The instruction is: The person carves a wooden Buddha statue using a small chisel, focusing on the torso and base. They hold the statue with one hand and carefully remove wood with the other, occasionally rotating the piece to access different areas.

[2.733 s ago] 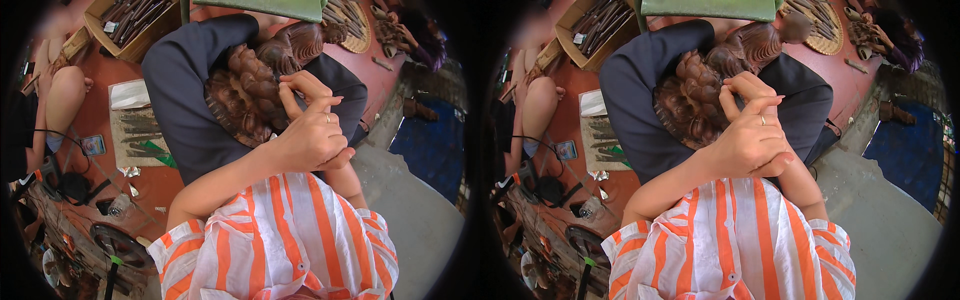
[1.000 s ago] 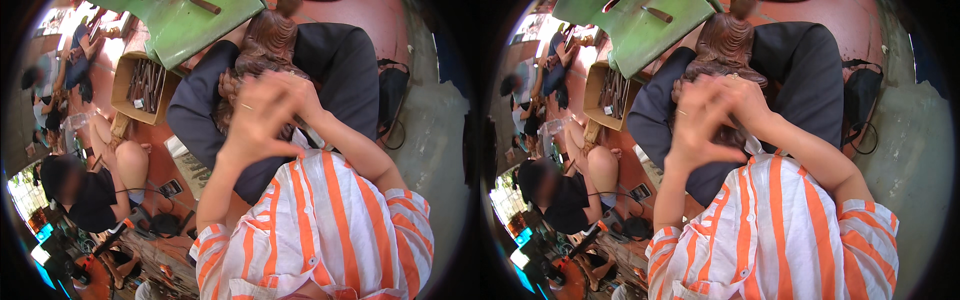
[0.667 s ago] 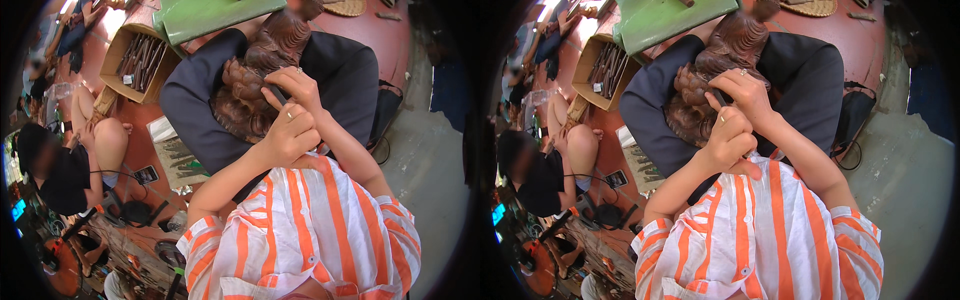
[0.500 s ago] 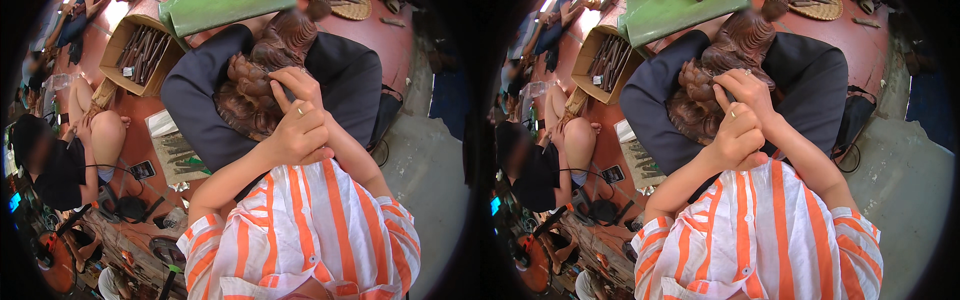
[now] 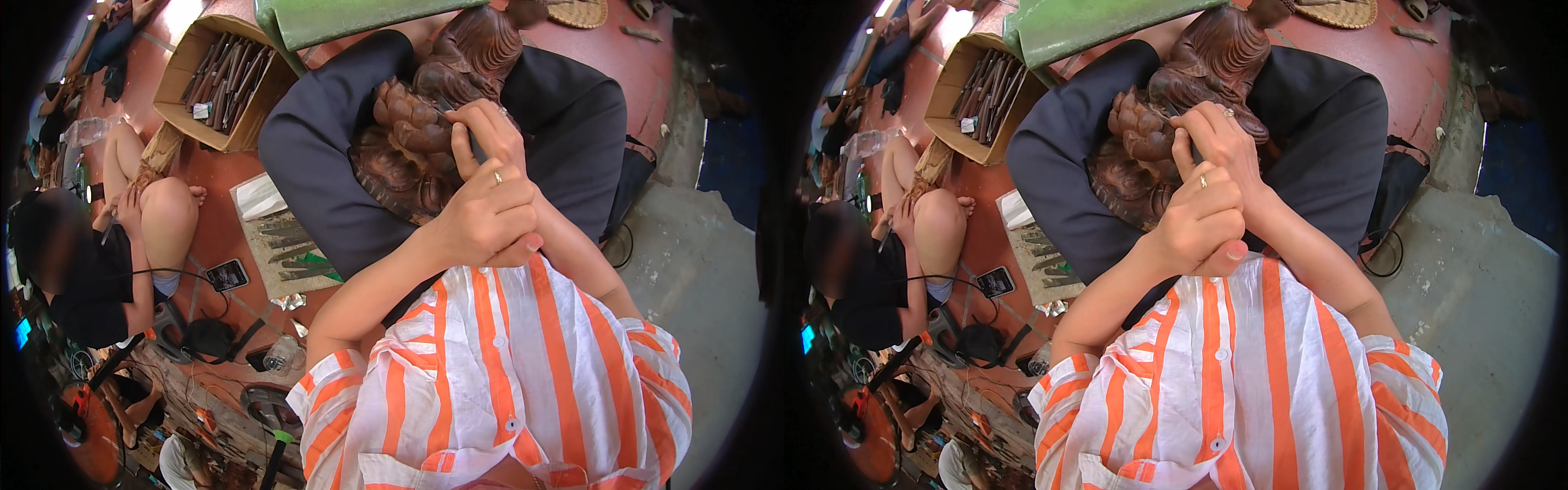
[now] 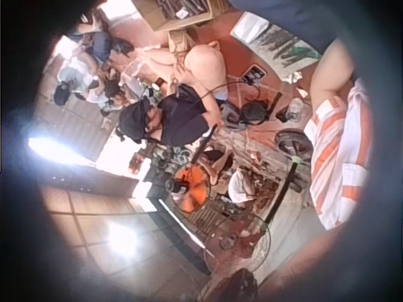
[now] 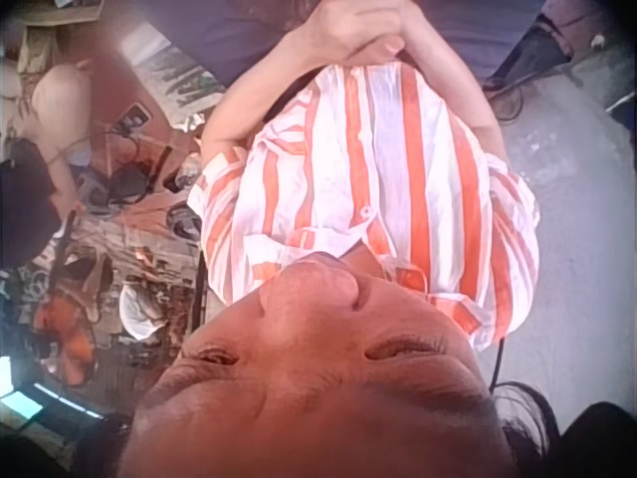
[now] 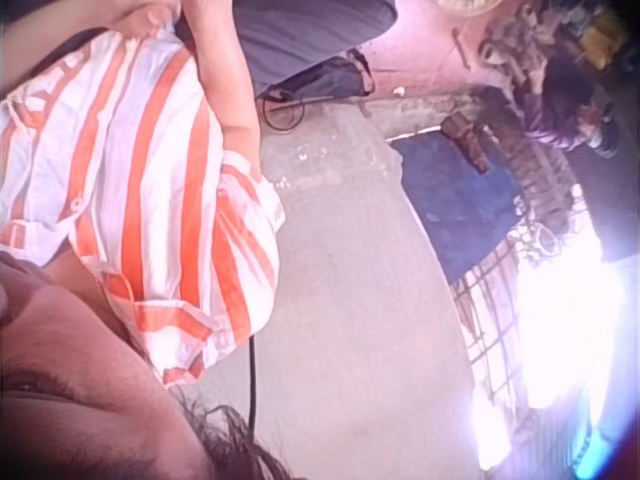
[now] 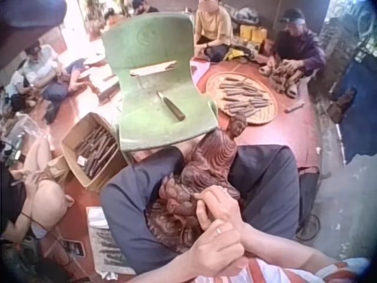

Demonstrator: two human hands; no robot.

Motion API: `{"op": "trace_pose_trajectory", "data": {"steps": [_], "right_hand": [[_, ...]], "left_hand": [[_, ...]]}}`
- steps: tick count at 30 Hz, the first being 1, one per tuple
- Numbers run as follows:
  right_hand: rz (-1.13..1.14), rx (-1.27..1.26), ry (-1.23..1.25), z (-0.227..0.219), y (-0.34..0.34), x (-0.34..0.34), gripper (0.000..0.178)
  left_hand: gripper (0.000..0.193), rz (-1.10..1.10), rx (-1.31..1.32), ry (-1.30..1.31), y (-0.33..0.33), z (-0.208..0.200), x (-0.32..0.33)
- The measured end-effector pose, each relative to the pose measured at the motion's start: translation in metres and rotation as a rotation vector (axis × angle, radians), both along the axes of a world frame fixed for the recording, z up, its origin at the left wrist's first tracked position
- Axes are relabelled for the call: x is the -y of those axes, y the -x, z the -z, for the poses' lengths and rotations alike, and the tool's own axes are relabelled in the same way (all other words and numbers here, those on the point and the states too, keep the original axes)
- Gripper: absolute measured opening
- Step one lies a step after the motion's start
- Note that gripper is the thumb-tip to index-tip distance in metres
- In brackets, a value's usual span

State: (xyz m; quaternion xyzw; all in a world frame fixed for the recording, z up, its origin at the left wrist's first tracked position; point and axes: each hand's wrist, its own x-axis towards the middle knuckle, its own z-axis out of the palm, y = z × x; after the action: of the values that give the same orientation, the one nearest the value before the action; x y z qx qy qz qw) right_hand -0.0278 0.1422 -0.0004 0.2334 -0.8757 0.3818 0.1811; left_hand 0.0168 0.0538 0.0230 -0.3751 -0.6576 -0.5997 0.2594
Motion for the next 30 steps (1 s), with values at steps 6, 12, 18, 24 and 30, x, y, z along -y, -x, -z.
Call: {"op": "trace_pose_trajectory", "data": {"steps": [6,12,18,24,30], "right_hand": [[-0.006,-0.003,-0.019,0.001,-0.001,-0.002,0.005],[-0.01,0.031,0.015,0.002,0.0,-0.006,0.002],[-0.044,-0.031,0.107,-0.005,0.004,0.003,0.003],[-0.015,0.014,0.045,-0.001,0.004,0.0,0.002],[0.003,0.085,0.021,-0.002,0.001,-0.003,0.004]], "left_hand": [[0.034,0.052,0.105,-0.01,-0.001,-0.006,0.002],[0.029,0.061,0.114,0.021,0.001,-0.012,-0.002],[0.025,-0.003,0.004,0.15,-0.003,-0.004,-0.008],[0.025,0.034,0.035,0.109,0.002,-0.006,-0.001],[0.024,0.106,0.162,0.017,0.004,-0.015,0.006]]}}
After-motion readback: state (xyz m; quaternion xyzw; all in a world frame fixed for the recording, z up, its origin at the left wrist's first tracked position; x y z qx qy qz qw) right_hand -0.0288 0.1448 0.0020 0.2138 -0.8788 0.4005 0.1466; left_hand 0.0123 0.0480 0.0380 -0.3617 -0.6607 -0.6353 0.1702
